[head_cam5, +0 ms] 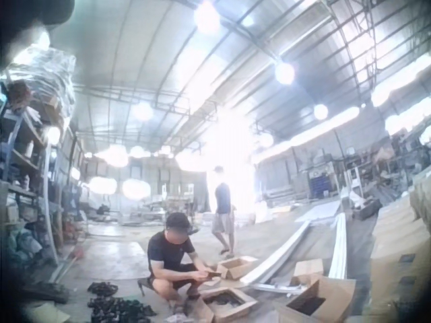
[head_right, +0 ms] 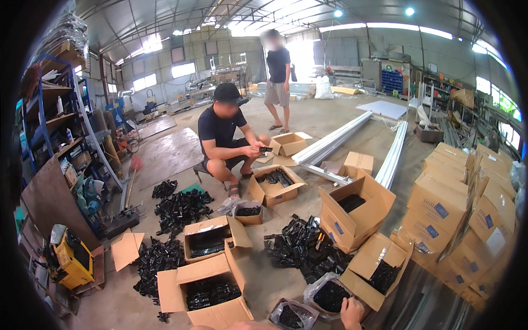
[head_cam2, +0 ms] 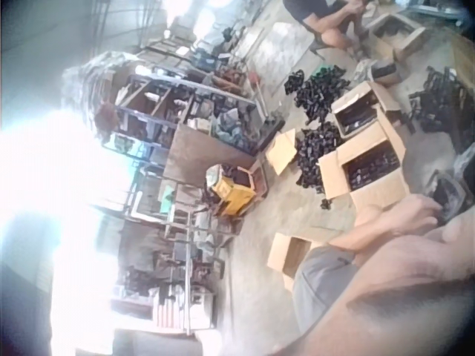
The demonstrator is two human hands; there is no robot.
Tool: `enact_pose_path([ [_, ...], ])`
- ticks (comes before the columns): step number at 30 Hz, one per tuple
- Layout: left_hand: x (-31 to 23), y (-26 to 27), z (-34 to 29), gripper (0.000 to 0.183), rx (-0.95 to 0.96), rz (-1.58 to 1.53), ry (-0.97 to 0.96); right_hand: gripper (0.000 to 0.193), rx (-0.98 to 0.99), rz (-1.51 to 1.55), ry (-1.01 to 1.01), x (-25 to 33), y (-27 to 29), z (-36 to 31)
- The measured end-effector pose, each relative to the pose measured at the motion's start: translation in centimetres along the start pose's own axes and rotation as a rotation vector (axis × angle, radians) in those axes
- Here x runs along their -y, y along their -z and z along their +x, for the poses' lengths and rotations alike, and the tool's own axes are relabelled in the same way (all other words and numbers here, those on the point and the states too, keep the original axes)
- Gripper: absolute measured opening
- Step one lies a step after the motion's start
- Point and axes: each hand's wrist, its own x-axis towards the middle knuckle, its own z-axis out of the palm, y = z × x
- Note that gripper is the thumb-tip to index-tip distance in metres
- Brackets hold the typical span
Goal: The person sorts through black metal components, taking them from a plastic bag and placing them into cardboard boxes while sitting on the floor.
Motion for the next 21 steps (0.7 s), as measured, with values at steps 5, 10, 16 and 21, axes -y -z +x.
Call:
enact_pose_path([
  [5, 0.5, -1.1, 2.2, 0.026, 0.098, 0.023, 0.205, 0.027, 0.007, -0.057, -0.022, -4.9, -0.7, -1.3],
  [10, 5.4, -2.5, 1.2, 0.032, 0.056, 0.028, 0.246, 0.032, 0.152, 0.025, -0.001, -2.3, -2.6, -2.0],
  [16, 2.9, -3.2, 3.5, 0.036, 0.111, 0.022, 0.216, 0.027, 0.102, 0.051, -0.008, -3.2, 1.9, -1.2],
  [21, 1.9, 0.5, 2.0, 0.040, 0.023, 0.019, 0.551, 0.022, -0.155, 0.194, -0.075, -0.8, 0.8, 6.8],
])
